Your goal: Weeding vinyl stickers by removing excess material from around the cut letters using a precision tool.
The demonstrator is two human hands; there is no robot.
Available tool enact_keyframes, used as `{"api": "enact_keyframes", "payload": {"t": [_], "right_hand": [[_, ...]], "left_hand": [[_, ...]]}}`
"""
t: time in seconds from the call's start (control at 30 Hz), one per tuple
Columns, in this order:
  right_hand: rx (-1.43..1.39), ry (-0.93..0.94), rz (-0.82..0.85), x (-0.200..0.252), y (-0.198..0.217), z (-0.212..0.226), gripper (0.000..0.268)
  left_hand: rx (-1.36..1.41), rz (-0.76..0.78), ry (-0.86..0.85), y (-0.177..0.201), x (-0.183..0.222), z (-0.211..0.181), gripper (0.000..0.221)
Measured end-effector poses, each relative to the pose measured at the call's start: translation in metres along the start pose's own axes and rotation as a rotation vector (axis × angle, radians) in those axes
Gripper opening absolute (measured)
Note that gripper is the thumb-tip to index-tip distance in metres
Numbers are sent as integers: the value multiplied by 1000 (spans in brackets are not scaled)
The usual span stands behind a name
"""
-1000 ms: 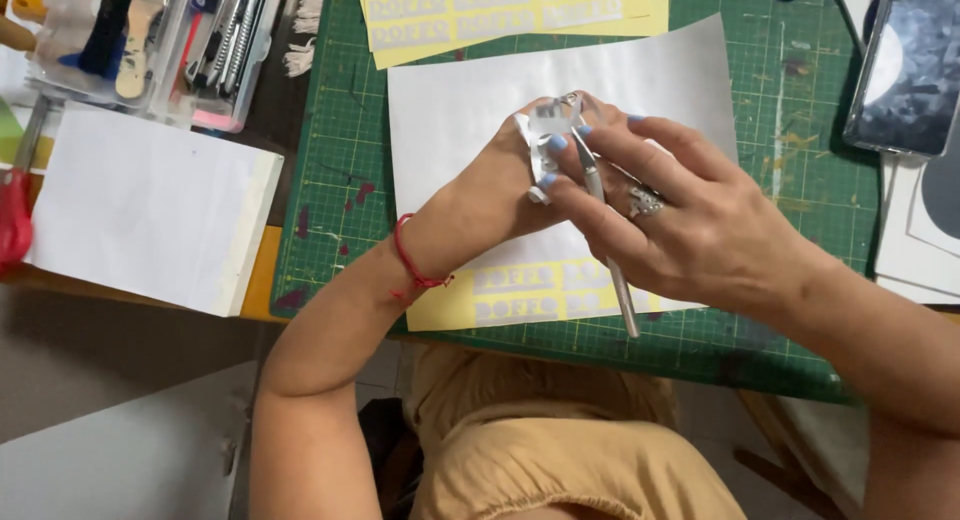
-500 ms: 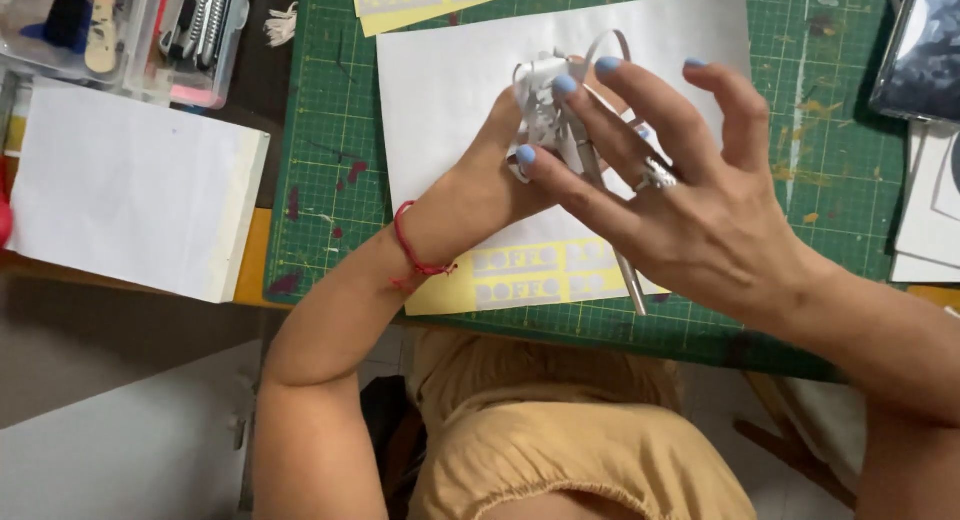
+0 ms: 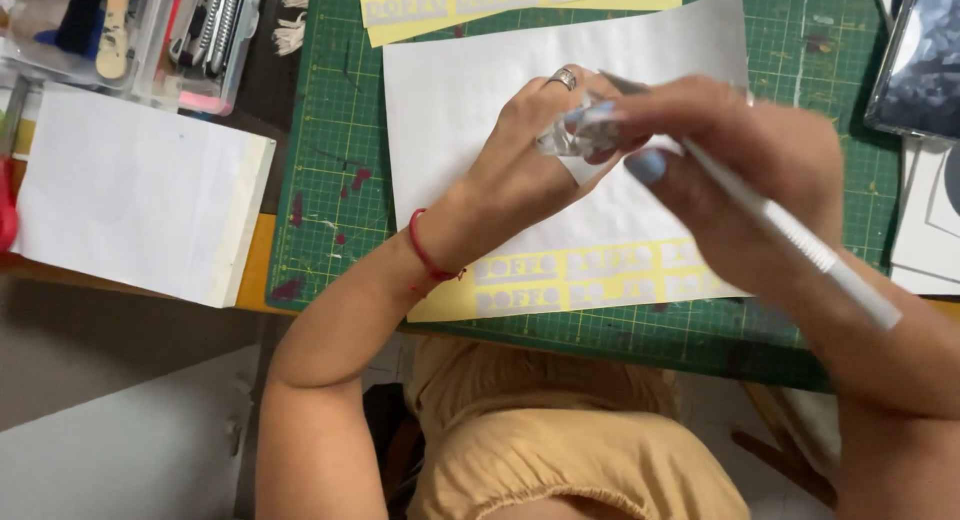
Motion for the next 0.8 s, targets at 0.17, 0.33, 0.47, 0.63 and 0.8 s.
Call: {"api": "enact_keyframes", "payload": {"t": [0.17, 0.33, 0.47, 0.63, 0.8], "right_hand": [[-399, -304, 7, -19, -5, -10, 22], [64, 70, 15, -10, -22, -35, 12], [333, 173, -31, -8, -28, -31, 13], [489, 152, 43, -17, -20, -32, 30], [485, 5, 239, -17, -9, -39, 80]], "left_hand": [[-260, -25, -87, 5, -3, -5, 18], [-439, -84, -67, 2, -1, 5, 21], [-432, -203, -80, 3, 1, 1, 10], [-250, -163, -113, 10, 6, 1, 13], [-225, -35, -296, 4, 14, 0, 19]]}}
Point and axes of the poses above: each hand's wrist, its own x-axis away from the middle knuckle, its own y-axis out of the back of the hand, z = x × y, the point moved 2 cm from there along -x, towards the middle knuckle, and after that the axes turned 9 degrees about -x, right-handed, at the moved point
